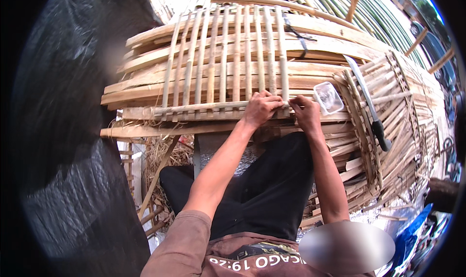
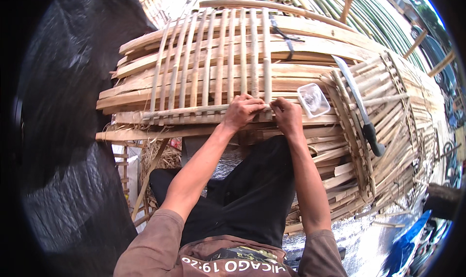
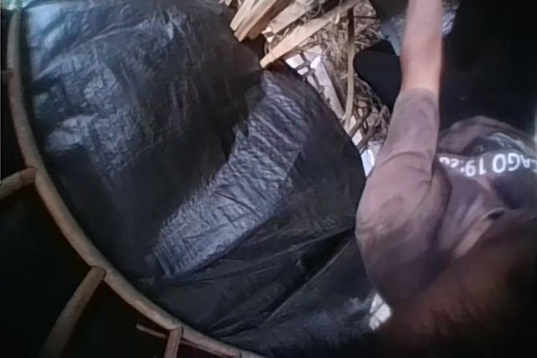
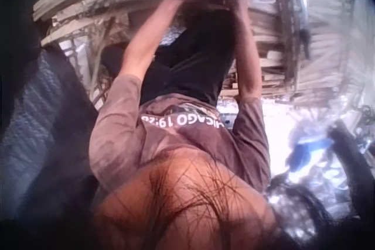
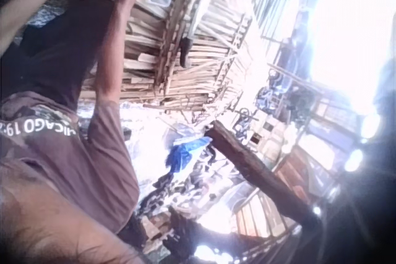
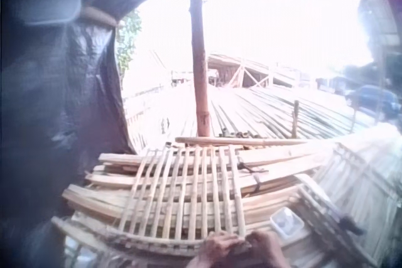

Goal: The person shaves a thin strip of wood using a large knife, then positions it across a wooden lattice structure and hammers small pins to secure the strip in place.

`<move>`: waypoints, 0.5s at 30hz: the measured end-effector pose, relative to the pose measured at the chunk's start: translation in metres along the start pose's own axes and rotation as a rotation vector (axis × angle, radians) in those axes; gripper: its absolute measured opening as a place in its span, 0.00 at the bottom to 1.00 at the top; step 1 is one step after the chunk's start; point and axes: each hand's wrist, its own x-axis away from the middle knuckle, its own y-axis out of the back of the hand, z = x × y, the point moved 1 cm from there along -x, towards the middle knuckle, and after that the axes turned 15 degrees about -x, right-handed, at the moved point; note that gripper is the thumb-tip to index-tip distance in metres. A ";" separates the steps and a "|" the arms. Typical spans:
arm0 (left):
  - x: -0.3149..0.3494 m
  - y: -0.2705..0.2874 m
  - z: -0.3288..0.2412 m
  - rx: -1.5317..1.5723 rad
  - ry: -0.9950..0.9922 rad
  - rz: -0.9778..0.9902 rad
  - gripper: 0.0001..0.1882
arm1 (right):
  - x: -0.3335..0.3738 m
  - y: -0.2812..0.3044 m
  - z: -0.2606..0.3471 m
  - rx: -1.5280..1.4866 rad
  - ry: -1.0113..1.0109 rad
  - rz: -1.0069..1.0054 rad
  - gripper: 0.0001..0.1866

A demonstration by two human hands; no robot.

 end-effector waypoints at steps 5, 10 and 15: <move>-0.002 0.003 -0.011 -0.037 0.056 0.026 0.10 | 0.001 0.004 -0.002 0.034 0.001 -0.001 0.05; 0.003 0.004 -0.013 -0.115 0.082 0.002 0.08 | 0.000 0.002 -0.005 0.038 0.009 0.008 0.06; -0.002 0.004 -0.010 -0.080 -0.014 -0.011 0.09 | 0.001 0.008 -0.004 0.016 -0.008 0.015 0.06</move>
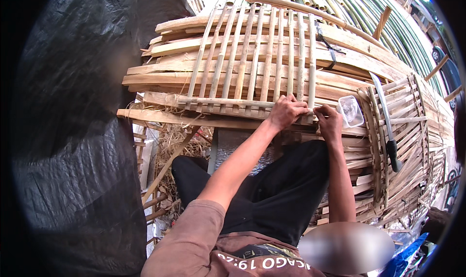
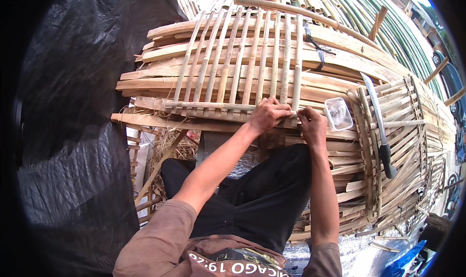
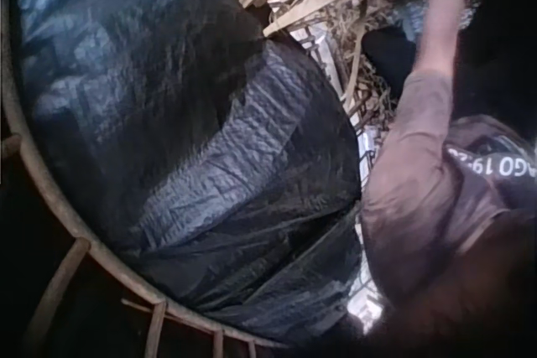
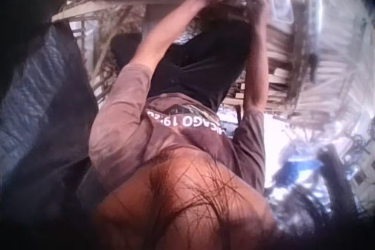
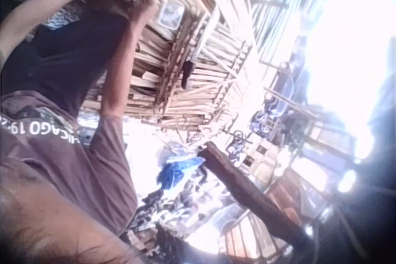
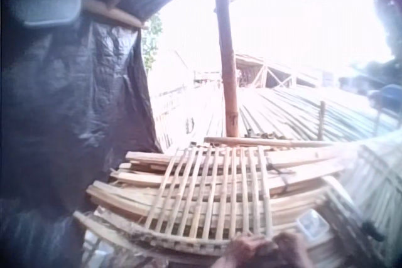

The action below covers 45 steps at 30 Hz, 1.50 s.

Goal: The person shaves a thin strip of wood using a large knife, then positions it across a wooden lattice structure and hammers small pins to secure the strip in place.

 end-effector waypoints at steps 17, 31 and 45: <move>0.004 0.000 0.003 0.021 0.003 -0.022 0.10 | 0.001 -0.003 0.006 -0.079 -0.052 -0.057 0.06; 0.006 0.002 0.003 0.060 0.001 0.001 0.12 | 0.002 -0.003 0.004 -0.096 -0.085 -0.032 0.07; 0.005 0.003 -0.002 0.066 0.055 -0.011 0.10 | 0.001 -0.006 0.013 0.038 -0.012 0.012 0.04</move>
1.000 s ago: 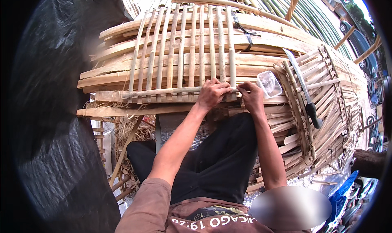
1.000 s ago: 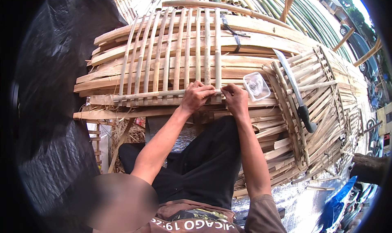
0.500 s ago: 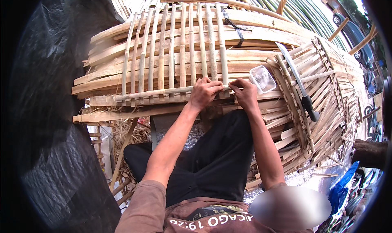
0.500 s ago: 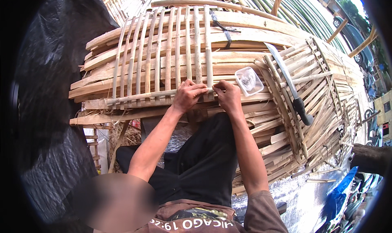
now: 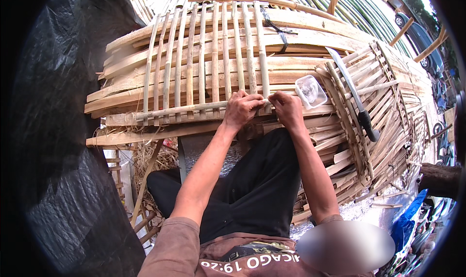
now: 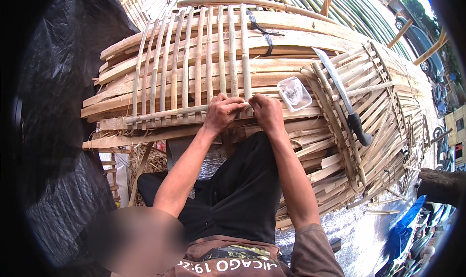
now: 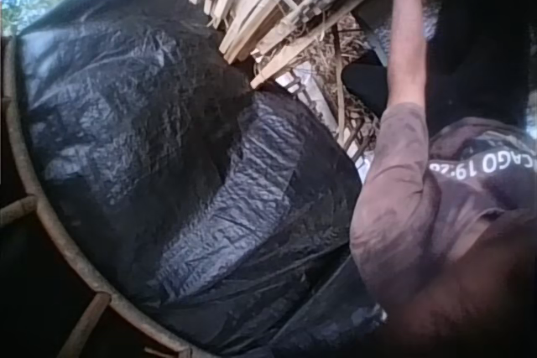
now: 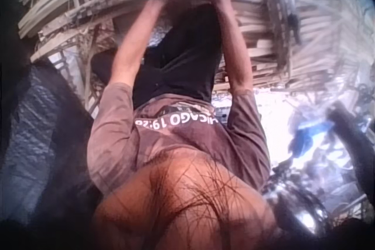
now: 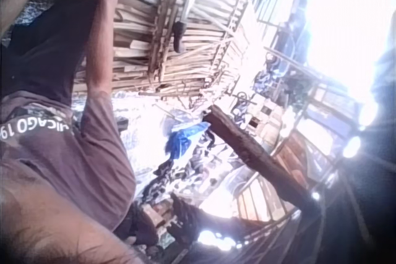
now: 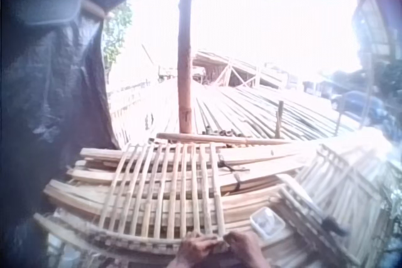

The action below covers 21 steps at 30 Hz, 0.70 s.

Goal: The person shaves a thin strip of wood using a large knife, then positions it across a wooden lattice structure and hammers small pins to secure the strip in place.

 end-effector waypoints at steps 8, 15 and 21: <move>-0.011 0.007 -0.014 0.047 0.144 0.018 0.10 | 0.000 0.000 -0.008 0.005 0.030 -0.002 0.05; -0.025 0.008 -0.007 0.094 0.119 0.156 0.16 | 0.000 -0.002 -0.010 0.022 0.043 -0.014 0.05; -0.024 0.001 -0.012 0.262 0.133 0.175 0.22 | -0.001 0.001 -0.007 0.008 0.048 -0.009 0.04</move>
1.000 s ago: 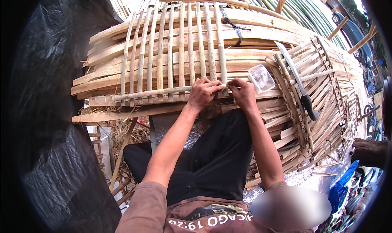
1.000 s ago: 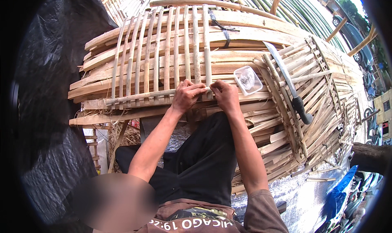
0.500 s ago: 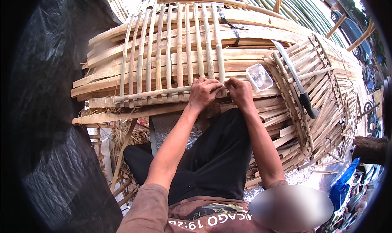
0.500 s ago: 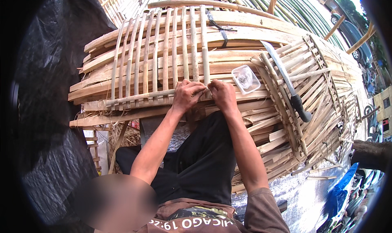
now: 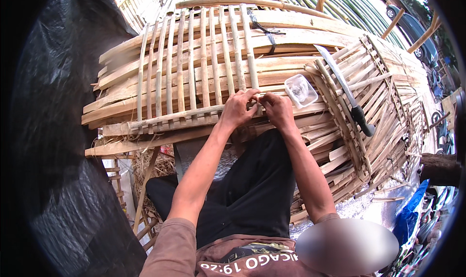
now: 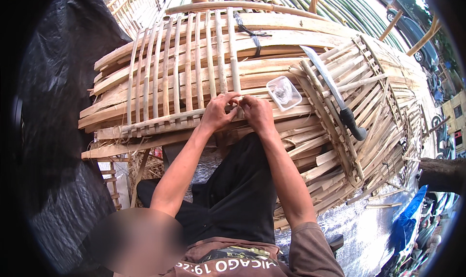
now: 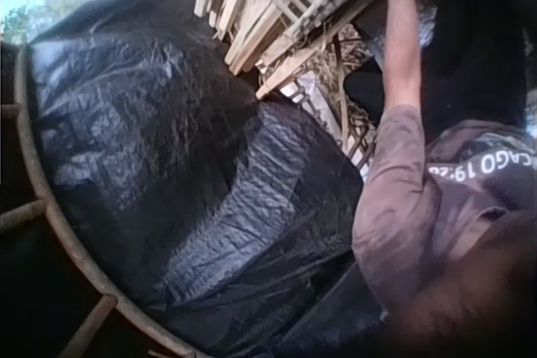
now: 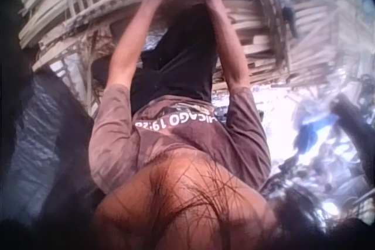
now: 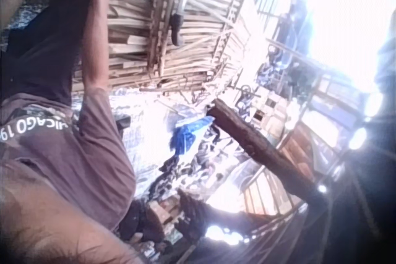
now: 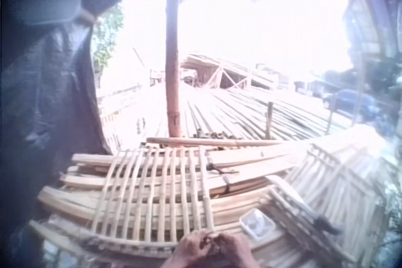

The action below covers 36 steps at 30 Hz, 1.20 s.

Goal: The person shaves a thin strip of wood using a large knife, then positions it across a wooden lattice structure and hammers small pins to secure the strip in place.

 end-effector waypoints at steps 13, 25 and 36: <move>0.000 -0.011 0.006 0.116 0.150 -0.084 0.21 | -0.001 -0.001 -0.001 -0.029 0.017 0.026 0.07; 0.004 -0.013 0.005 -0.075 0.084 -0.118 0.09 | 0.170 0.052 0.059 -0.556 -0.209 -0.626 0.10; 0.004 -0.021 0.018 -0.063 0.057 -0.117 0.10 | 0.433 0.048 0.055 0.417 -0.558 -0.215 0.28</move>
